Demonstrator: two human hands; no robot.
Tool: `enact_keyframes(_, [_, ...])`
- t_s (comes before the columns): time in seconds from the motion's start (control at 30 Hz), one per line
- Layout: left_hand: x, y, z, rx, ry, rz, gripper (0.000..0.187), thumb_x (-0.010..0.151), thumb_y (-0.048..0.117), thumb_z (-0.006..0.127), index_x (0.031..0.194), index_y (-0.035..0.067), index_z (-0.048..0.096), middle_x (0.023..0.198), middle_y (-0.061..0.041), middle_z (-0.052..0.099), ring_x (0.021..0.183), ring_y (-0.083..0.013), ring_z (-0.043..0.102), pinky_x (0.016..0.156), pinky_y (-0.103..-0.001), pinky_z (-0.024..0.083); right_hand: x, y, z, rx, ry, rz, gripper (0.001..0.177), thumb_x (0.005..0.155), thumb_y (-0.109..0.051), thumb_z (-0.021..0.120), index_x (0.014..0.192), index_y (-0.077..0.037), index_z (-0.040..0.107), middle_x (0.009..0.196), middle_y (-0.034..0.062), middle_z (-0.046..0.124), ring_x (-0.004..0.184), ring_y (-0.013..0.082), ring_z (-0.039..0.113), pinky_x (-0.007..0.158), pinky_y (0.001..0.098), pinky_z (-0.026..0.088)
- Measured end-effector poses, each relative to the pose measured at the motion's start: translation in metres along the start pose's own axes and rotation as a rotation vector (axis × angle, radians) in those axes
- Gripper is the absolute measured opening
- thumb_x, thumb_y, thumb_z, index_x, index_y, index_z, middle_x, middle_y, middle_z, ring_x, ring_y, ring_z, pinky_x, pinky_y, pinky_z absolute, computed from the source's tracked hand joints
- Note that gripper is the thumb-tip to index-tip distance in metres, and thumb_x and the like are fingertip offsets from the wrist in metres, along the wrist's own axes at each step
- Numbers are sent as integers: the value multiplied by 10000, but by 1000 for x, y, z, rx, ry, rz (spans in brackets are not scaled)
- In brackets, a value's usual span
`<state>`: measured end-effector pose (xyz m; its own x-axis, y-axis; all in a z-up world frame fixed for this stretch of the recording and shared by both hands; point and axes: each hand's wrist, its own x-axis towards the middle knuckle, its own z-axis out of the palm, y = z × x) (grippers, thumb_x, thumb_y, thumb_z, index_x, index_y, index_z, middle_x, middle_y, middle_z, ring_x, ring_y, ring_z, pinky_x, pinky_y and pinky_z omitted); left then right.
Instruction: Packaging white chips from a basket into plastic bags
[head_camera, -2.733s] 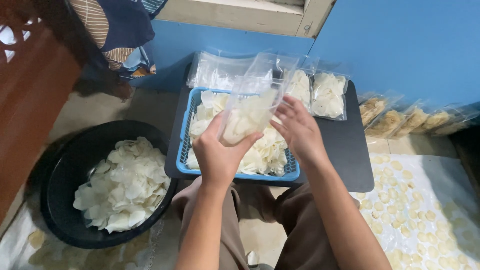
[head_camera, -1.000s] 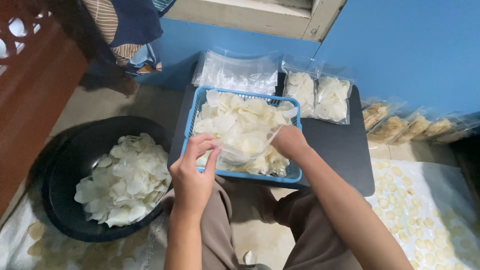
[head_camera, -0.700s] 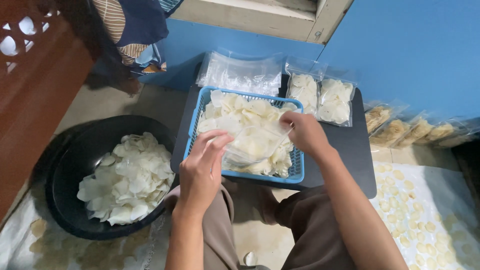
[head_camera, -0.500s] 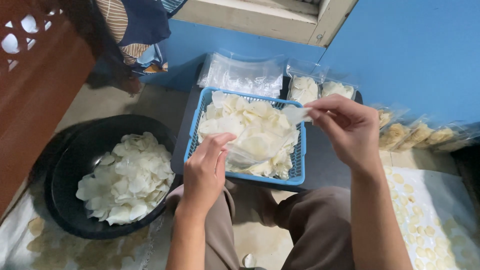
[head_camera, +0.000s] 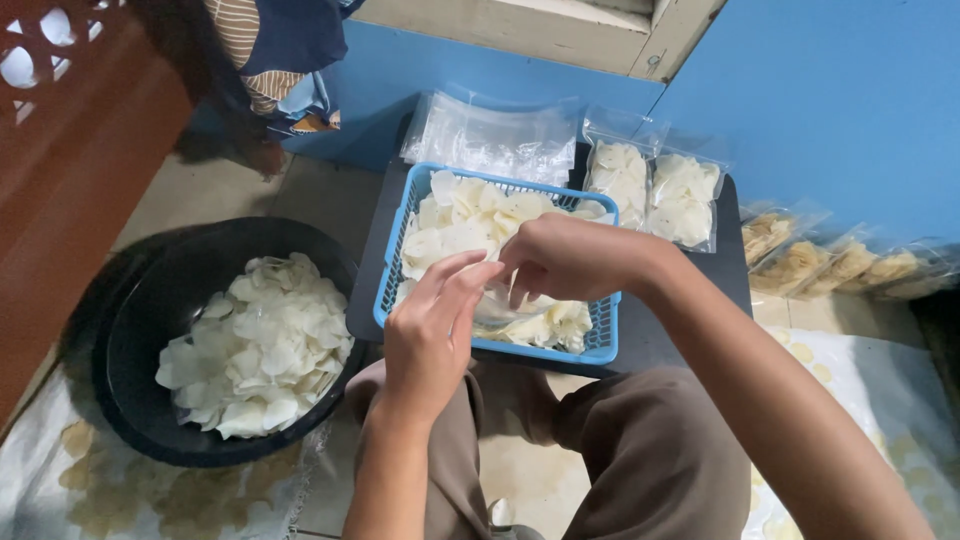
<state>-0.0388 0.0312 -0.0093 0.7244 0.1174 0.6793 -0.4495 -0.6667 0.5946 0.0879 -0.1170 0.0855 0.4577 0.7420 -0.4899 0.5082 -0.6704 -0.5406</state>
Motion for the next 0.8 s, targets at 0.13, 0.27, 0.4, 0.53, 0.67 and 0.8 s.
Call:
enact_keyframes(0.13, [1,0,-2,-12,5,-43,259,984,62,629,1128,254,725,1110,20,724,985,-269,757,793,-414,610,-7,-1,-9,158,53,-63,254,901,56,569,1004,5,795,926,201,805,918,344,810,816,433,666])
enact_keyframes(0.27, [2,0,1,-85,32,-27,228,991,37,623,1086,208,739,1085,-30,765,1006,-304,760,838,-406,604,-7,-2,-8,53,-54,-19,248,945,-75,608,1106,-61,796,1073,171,805,1001,338,783,849,467,656])
enact_keyframes(0.4, [1,1,4,-127,32,-30,210,1000,45,618,1084,195,740,1075,-33,779,1034,-285,762,852,-392,607,6,9,2,-166,-195,88,273,1015,-210,560,1115,-96,787,1069,106,802,971,282,775,854,422,635])
enact_keyframes(0.53, [1,3,1,-131,34,-51,170,998,47,633,1061,168,735,1048,-30,780,1048,-265,758,859,-384,609,26,19,11,-264,-242,74,287,1026,-208,520,1097,-111,780,1075,124,783,988,319,754,873,445,605])
enact_keyframes(0.67, [0,4,-1,-144,52,-55,152,1000,28,629,1039,136,729,1052,-58,783,1061,-289,754,872,-400,605,31,1,11,-311,-318,42,321,1007,-100,449,1136,-117,743,1062,104,765,951,323,734,916,448,560])
enact_keyframes(0.8, [0,-2,-5,-135,74,-98,140,986,38,656,1033,151,723,1057,-24,783,1066,-259,753,874,-377,602,20,-12,-5,-236,-260,-22,376,1013,-87,412,1196,-105,741,1119,150,768,1012,375,741,958,454,558])
